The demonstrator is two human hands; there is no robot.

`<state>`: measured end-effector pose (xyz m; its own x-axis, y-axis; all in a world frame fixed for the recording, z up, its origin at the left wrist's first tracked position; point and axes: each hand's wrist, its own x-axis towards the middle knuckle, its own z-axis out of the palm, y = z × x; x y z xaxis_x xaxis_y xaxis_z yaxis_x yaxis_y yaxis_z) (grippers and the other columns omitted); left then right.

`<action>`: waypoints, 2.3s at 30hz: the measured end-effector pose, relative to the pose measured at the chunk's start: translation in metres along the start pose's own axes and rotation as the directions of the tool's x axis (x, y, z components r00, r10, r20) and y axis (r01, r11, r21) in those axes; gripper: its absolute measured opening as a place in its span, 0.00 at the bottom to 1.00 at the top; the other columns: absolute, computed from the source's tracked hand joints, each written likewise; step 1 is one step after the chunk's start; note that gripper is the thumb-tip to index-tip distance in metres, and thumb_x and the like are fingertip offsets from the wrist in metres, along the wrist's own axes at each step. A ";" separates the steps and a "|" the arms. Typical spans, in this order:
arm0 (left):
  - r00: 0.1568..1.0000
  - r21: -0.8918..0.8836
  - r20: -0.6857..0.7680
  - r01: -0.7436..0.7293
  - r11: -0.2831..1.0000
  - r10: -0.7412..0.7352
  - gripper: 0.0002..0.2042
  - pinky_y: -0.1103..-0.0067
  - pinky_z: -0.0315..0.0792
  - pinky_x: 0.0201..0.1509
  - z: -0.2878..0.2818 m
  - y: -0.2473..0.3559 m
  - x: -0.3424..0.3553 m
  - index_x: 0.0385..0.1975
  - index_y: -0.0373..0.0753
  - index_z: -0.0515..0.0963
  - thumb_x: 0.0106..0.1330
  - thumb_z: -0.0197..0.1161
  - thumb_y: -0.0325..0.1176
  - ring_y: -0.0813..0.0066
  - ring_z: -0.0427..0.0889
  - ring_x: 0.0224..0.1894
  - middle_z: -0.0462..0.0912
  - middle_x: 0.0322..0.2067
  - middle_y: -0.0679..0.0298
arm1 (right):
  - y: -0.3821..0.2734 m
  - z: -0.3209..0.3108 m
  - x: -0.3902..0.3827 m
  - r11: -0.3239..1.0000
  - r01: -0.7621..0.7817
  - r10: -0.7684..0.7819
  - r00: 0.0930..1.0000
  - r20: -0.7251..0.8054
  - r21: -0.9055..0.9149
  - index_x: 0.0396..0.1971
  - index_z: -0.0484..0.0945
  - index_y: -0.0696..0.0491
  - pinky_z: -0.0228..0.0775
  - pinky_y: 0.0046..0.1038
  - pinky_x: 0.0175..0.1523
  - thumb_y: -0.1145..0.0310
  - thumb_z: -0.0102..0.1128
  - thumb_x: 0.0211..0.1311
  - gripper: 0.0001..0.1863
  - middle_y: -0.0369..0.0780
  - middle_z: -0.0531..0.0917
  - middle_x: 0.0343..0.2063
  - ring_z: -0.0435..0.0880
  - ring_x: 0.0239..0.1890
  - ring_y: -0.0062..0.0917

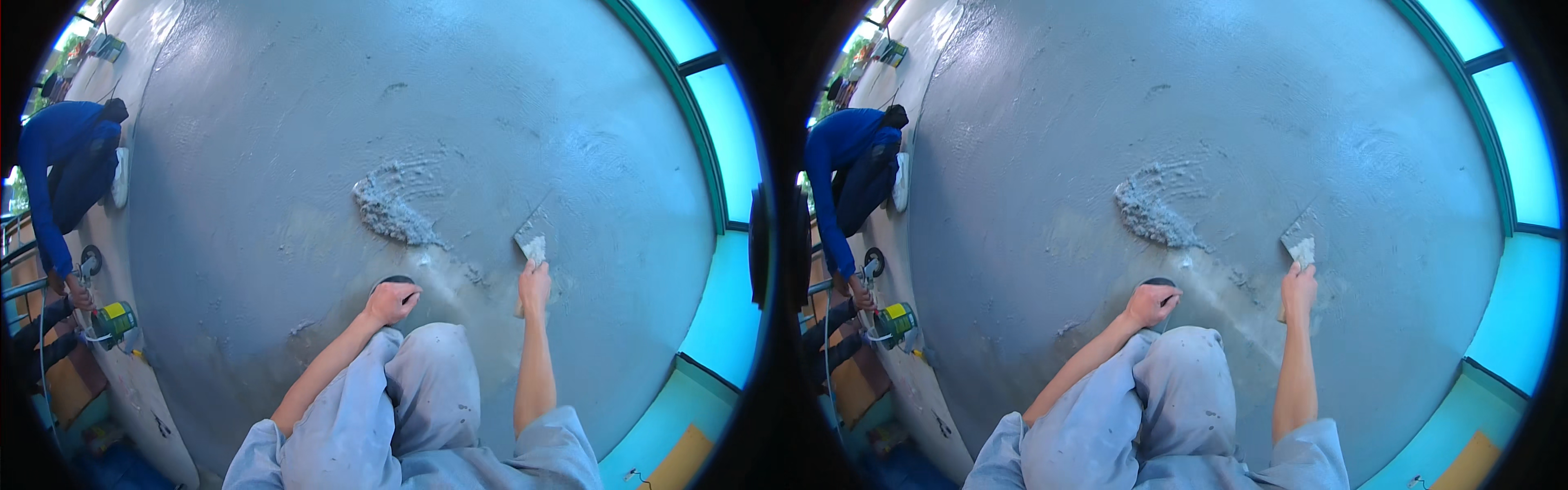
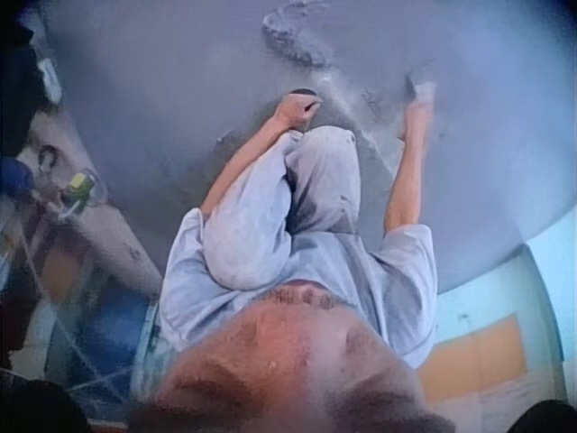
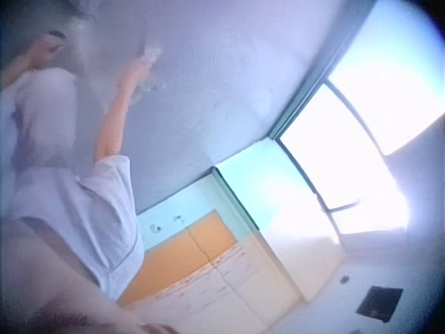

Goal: The person spreads and smooths wet cement across the floor using a trowel. Then, the person places the trowel into a bucket and carries the bucket away.

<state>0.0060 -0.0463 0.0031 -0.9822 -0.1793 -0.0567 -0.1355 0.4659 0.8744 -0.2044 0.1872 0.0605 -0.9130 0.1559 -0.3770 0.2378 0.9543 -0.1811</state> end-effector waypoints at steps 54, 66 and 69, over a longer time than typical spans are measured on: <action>0.739 0.068 0.601 -0.426 0.902 0.303 0.13 0.67 0.71 0.47 -0.056 0.178 0.053 0.45 0.38 0.76 0.61 0.55 0.31 0.54 0.78 0.44 0.79 0.41 0.54 | 0.058 0.075 -0.197 0.490 -0.444 0.509 0.845 0.167 0.750 0.40 0.70 0.59 0.72 0.39 0.31 0.49 0.42 0.66 0.25 0.51 0.79 0.30 0.81 0.26 0.39; 0.721 0.020 0.578 -0.482 0.876 0.383 0.12 0.66 0.73 0.44 -0.042 0.196 0.043 0.43 0.39 0.76 0.61 0.55 0.32 0.55 0.78 0.42 0.79 0.40 0.56 | 0.008 0.064 -0.129 0.896 0.440 -0.434 0.896 0.099 -0.058 0.41 0.69 0.57 0.74 0.42 0.37 0.52 0.49 0.63 0.21 0.50 0.81 0.31 0.83 0.32 0.43; 0.729 0.039 0.571 -0.483 0.875 0.377 0.12 0.66 0.73 0.44 -0.029 0.200 0.048 0.42 0.39 0.76 0.60 0.55 0.31 0.55 0.78 0.42 0.79 0.40 0.57 | 0.025 0.021 -0.103 0.948 0.303 -0.290 0.948 0.132 -0.095 0.42 0.69 0.57 0.74 0.43 0.41 0.51 0.50 0.63 0.22 0.50 0.81 0.33 0.82 0.38 0.44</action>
<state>-0.0645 0.0135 0.1894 -0.8414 0.5403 0.0135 0.3511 0.5275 0.7736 -0.0974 0.1899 0.0761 -0.8908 -0.1625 -0.4244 -0.0831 0.9764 -0.1995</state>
